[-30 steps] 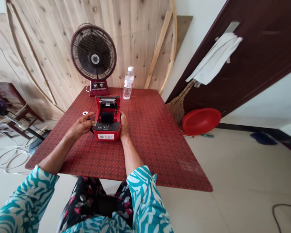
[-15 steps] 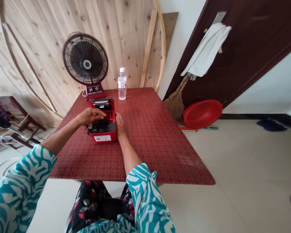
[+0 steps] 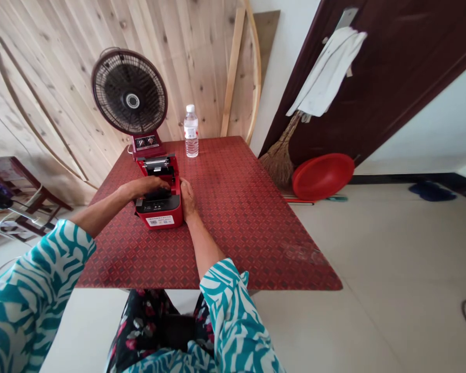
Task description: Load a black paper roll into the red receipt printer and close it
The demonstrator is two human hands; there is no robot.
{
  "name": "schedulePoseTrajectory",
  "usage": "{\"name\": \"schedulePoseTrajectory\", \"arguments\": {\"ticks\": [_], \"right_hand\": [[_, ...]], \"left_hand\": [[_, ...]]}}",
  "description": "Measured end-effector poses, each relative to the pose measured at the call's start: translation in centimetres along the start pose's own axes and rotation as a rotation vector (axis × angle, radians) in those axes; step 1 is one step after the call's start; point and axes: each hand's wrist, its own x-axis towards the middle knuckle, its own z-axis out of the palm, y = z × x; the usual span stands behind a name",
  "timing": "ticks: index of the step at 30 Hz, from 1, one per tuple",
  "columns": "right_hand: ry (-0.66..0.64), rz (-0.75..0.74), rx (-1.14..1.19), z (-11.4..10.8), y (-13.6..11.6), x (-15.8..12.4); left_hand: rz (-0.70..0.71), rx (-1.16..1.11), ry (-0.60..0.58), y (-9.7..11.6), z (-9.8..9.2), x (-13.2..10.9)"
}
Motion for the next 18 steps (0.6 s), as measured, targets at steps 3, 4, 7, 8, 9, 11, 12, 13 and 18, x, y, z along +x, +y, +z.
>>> {"name": "schedulePoseTrajectory", "arguments": {"ticks": [3,4,7,8,9,11,12,13,18], "right_hand": [[-0.003,0.006,-0.006,-0.1,0.2,0.2],[-0.006,0.005,-0.011,-0.1,0.2,0.2],[-0.014,-0.004,-0.023,-0.2,0.3,0.2],[-0.014,-0.004,-0.026,-0.2,0.3,0.2],[-0.014,-0.004,-0.028,-0.2,0.4,0.2],[-0.01,0.0,-0.028,-0.2,0.4,0.2],[-0.009,0.004,-0.025,-0.2,0.5,0.2],[-0.012,0.011,-0.022,-0.3,0.5,0.3],[-0.043,0.032,-0.06,-0.5,0.4,0.4]], "left_hand": [[0.062,0.258,-0.092,0.2,-0.4,-0.5],[0.083,0.295,-0.075,0.2,-0.5,-0.7],[0.106,0.331,-0.024,0.3,-0.5,-1.5],[0.1,0.33,-0.006,0.4,-0.4,-1.7],[0.093,0.332,0.015,0.5,-0.3,-1.8],[0.078,0.371,0.056,0.9,-0.2,-2.1],[0.07,0.411,0.071,1.1,-0.1,-2.2],[0.068,0.458,0.081,1.4,0.0,-2.3],[0.128,0.545,0.09,1.9,0.0,-3.1]]}}
